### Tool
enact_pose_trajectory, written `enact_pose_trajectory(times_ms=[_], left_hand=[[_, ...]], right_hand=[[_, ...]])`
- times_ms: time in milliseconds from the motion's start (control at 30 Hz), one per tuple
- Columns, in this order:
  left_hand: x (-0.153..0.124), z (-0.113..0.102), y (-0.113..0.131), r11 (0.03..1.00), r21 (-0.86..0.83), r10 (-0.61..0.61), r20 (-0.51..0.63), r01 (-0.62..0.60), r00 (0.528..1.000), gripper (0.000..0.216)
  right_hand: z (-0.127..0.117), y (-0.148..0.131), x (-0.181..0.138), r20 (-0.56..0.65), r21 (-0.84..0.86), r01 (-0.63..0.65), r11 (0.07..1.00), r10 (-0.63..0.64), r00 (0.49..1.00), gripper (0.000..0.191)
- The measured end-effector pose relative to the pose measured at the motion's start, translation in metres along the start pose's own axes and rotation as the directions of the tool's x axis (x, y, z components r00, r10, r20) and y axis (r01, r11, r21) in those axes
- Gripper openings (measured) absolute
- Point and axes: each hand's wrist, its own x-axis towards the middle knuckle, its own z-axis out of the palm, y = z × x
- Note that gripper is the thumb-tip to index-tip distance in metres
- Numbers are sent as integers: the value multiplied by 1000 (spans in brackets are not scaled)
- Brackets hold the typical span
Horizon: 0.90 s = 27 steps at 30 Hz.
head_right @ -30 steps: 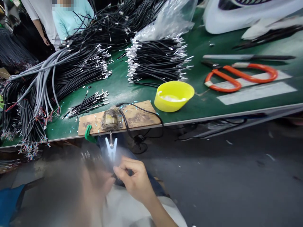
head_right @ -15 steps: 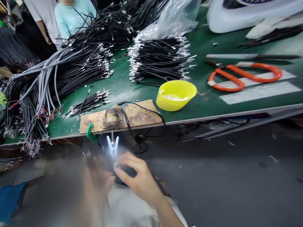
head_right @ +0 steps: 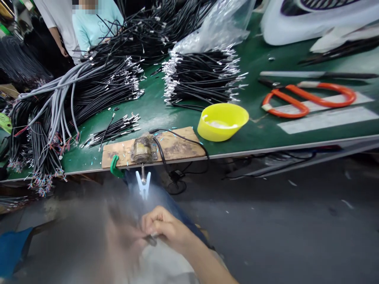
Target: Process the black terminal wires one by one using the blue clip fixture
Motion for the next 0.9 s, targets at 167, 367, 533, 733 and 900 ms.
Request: enact_pose_trajectory(times_ms=[167, 367, 533, 733, 900], left_hand=[[8, 9, 3, 983, -132, -156, -258, 125, 954, 26], [14, 21, 10, 969, -211, -197, -322, 133, 926, 26], [16, 23, 10, 959, -237, -240, -375, 158, 895, 31], [11, 10, 7, 949, -257, -219, -124, 182, 968, 40], [11, 0, 8, 975, -196, -123, -109, 100, 986, 29]], right_hand=[[6, -5, 0, -362, -12, 187, 982, -179, 915, 33], [19, -14, -5, -266, -544, 345, 765, -547, 794, 20], [23, -15, -6, -126, -824, 407, 394, -828, 546, 21], [4, -23, -14, 145, -509, 616, 601, -646, 750, 35], [15, -12, -10, 16, 53, 429, 902, -430, 903, 39]])
